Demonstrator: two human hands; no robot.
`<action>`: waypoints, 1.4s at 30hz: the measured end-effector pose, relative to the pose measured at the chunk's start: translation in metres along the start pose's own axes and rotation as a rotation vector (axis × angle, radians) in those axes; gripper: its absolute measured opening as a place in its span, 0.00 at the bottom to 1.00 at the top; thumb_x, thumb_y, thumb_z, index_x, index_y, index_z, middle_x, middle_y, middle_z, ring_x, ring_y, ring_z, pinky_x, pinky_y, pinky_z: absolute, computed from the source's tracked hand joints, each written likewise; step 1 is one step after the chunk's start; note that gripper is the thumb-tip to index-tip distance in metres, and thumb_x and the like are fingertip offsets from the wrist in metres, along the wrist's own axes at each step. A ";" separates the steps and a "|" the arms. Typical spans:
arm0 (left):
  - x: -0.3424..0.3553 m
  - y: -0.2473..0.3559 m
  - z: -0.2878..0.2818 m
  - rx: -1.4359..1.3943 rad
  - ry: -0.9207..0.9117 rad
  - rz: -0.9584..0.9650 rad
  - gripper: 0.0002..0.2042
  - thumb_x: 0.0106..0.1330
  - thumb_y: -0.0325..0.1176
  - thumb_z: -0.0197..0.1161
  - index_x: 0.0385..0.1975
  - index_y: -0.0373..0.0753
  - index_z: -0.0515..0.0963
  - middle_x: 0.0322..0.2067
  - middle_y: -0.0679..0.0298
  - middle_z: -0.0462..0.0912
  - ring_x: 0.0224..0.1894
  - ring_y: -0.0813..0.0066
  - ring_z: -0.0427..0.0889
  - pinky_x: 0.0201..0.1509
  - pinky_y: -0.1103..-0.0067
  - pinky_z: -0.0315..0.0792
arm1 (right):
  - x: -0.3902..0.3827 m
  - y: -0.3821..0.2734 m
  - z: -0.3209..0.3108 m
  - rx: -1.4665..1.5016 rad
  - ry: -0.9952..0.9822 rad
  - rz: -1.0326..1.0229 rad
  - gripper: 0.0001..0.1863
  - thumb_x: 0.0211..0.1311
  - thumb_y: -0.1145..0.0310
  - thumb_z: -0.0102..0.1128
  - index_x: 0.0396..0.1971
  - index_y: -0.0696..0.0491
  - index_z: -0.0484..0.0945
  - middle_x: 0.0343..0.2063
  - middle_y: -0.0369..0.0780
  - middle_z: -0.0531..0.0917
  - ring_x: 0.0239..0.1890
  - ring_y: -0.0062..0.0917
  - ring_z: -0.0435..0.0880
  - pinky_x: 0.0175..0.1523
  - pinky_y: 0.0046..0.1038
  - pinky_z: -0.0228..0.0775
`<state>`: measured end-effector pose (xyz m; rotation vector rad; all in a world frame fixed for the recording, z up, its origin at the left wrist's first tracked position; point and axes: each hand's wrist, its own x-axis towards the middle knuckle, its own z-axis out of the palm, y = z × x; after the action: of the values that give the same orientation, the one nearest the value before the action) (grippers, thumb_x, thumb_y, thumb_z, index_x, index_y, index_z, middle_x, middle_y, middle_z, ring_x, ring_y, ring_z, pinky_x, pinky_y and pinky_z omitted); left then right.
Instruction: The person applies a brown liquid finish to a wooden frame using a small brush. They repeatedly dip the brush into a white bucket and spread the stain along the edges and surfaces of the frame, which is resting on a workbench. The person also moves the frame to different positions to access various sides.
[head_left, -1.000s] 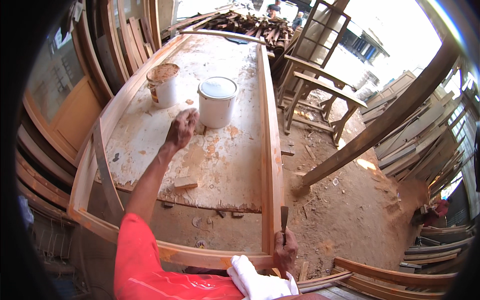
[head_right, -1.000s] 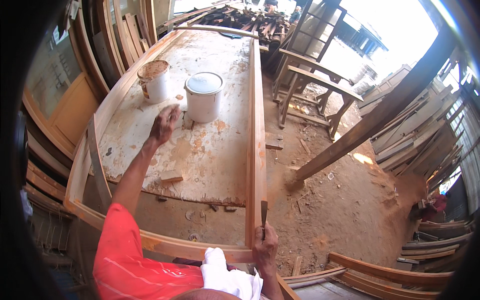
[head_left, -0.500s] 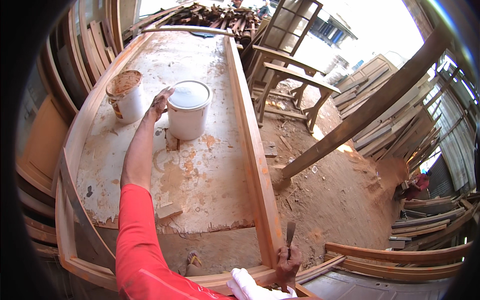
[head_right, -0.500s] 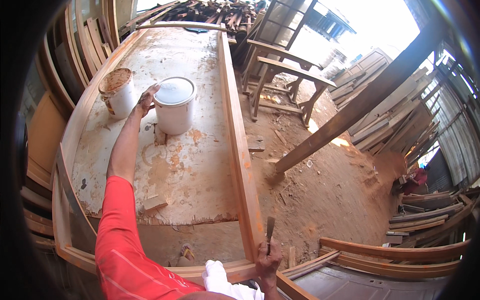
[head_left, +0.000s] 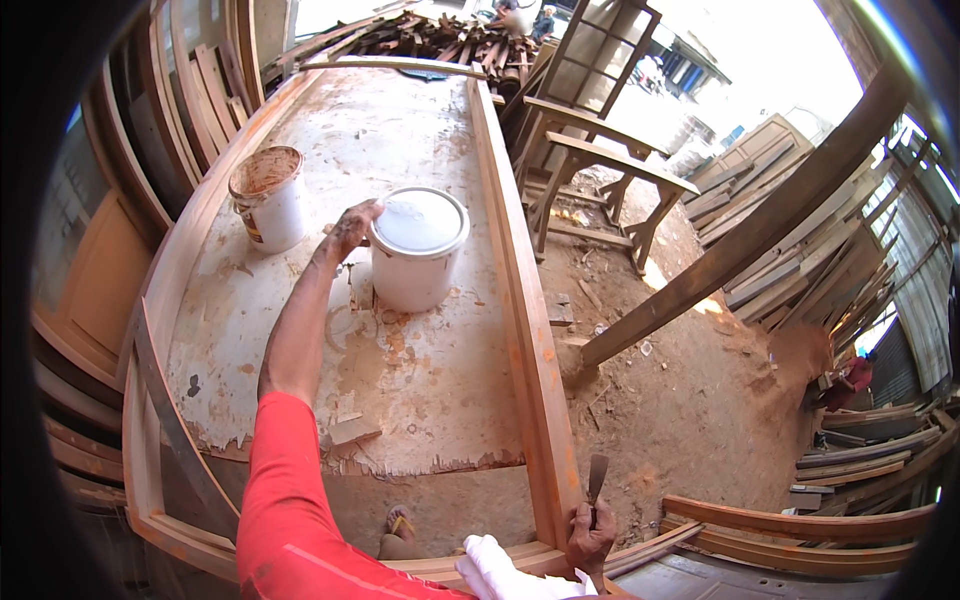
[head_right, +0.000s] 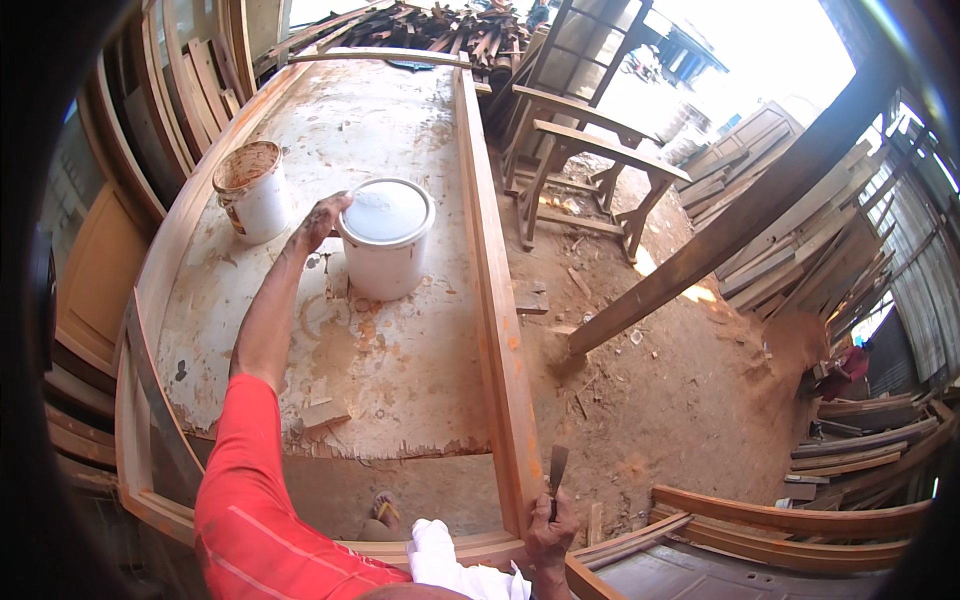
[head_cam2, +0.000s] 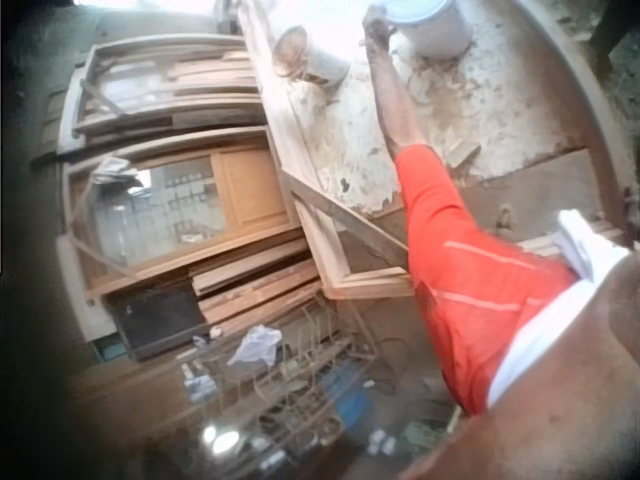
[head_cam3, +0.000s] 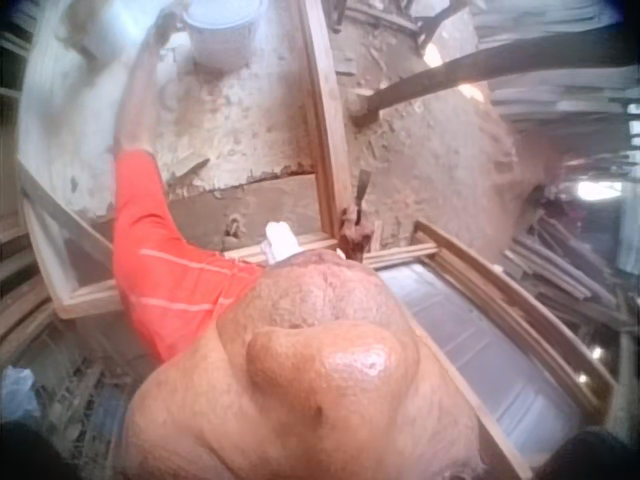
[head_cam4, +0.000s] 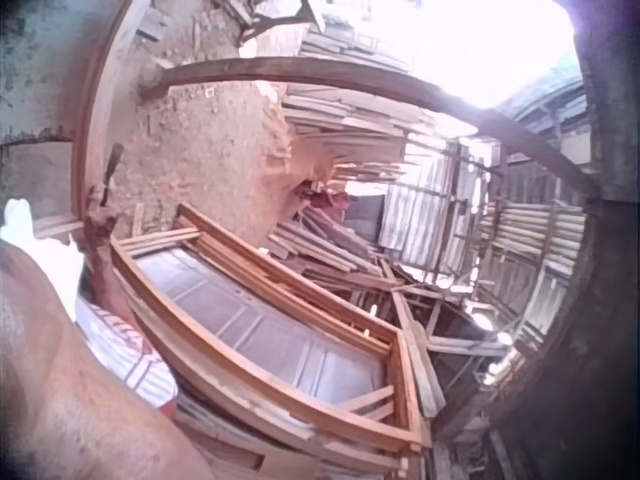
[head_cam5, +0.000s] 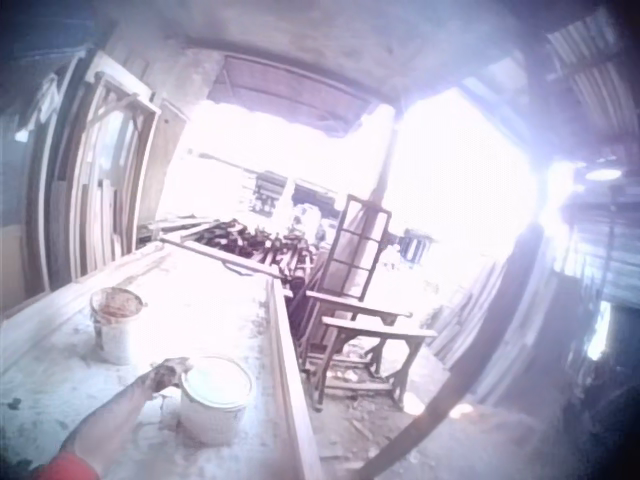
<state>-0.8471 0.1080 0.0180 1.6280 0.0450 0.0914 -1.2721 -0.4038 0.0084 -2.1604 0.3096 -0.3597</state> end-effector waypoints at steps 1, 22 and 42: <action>0.004 -0.013 -0.015 0.093 -0.074 0.155 0.32 0.77 0.54 0.50 0.65 0.29 0.73 0.57 0.52 0.82 0.58 0.61 0.82 0.59 0.71 0.81 | 0.003 -0.001 0.003 0.020 -0.016 -0.019 0.11 0.74 0.70 0.56 0.30 0.57 0.78 0.19 0.36 0.78 0.21 0.20 0.77 0.29 0.28 0.68; -0.170 0.056 0.126 0.876 -0.241 0.629 0.48 0.60 0.74 0.65 0.69 0.38 0.74 0.71 0.40 0.67 0.78 0.39 0.58 0.80 0.53 0.56 | 0.004 -0.001 0.000 -0.024 0.021 -0.076 0.08 0.72 0.71 0.55 0.33 0.59 0.78 0.22 0.46 0.80 0.26 0.44 0.81 0.35 0.42 0.71; -0.185 0.086 0.157 0.611 -0.328 0.732 0.19 0.54 0.38 0.84 0.30 0.40 0.76 0.39 0.59 0.80 0.55 0.54 0.75 0.65 0.61 0.70 | 0.002 0.009 0.001 0.161 0.004 0.061 0.10 0.76 0.70 0.54 0.45 0.61 0.80 0.21 0.37 0.78 0.23 0.20 0.77 0.29 0.28 0.69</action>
<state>-1.0202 -0.0695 0.0889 2.1752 -0.8519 0.3998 -1.2703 -0.4091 0.0009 -1.9886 0.3364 -0.3422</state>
